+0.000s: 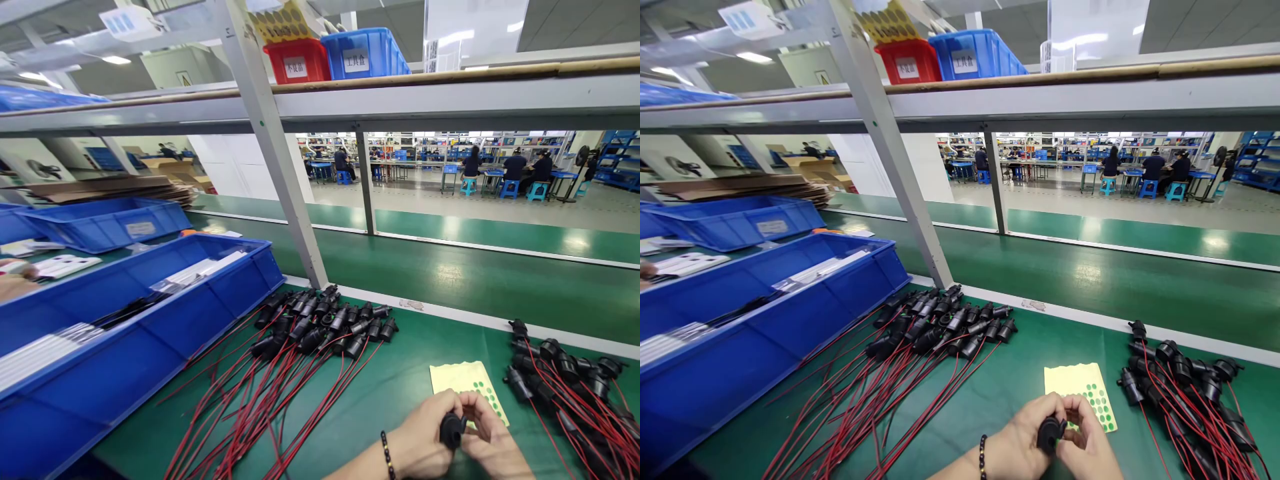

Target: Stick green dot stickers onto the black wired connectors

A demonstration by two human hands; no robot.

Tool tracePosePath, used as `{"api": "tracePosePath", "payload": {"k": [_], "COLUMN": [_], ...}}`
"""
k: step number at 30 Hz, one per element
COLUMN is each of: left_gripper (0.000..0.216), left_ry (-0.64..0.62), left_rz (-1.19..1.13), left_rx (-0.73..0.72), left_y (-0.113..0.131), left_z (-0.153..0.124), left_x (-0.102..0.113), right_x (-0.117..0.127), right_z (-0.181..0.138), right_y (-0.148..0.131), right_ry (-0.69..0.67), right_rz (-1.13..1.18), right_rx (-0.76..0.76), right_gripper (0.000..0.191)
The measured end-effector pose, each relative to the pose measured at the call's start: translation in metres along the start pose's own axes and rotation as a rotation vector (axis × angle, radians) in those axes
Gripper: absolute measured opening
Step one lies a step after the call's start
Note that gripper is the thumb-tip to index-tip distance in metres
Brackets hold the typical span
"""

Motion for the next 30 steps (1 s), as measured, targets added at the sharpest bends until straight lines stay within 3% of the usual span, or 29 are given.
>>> {"api": "tracePosePath", "payload": {"k": [6,13,17,23,26,30], "left_gripper": [0.038,0.034,0.033,0.040,0.038,0.032], "left_ry": [-0.079,-0.095,-0.062,-0.050,0.003,0.031], "left_rz": [0.271,0.151,0.050,-0.001,0.144,0.509], "left_rx": [0.093,0.130,0.135,0.211,0.213,0.242], "left_y": [-0.016,-0.017,-0.019,-0.027,-0.020,-0.003], "left_z": [-0.005,-0.005,-0.006,-0.001,0.001,-0.003], "left_x": [-0.006,-0.006,-0.004,-0.003,0.009,0.045], "right_x": [0.003,-0.003,-0.002,0.026,0.044,0.067], "right_z": [0.000,0.002,0.003,0.008,0.013,0.024], "right_y": [0.005,0.000,-0.004,0.004,0.008,0.016], "right_ry": [0.041,0.023,-0.002,0.258,0.350,0.353], "right_rz": [-0.097,-0.073,-0.002,0.112,0.094,0.061], "right_rx": [-0.017,-0.070,-0.016,0.040,0.063,0.020], "right_gripper": [0.028,0.018,0.023,0.037,0.039,0.045]}}
Point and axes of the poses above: each hand's wrist, its own z-axis towards the middle knuckle, its own x-axis out of the back of the hand, y = z × x, the point moved 7 cm from there along z, towards the middle knuckle, and after that the axes turned 13 degrees about z, right-handed, at the moved point
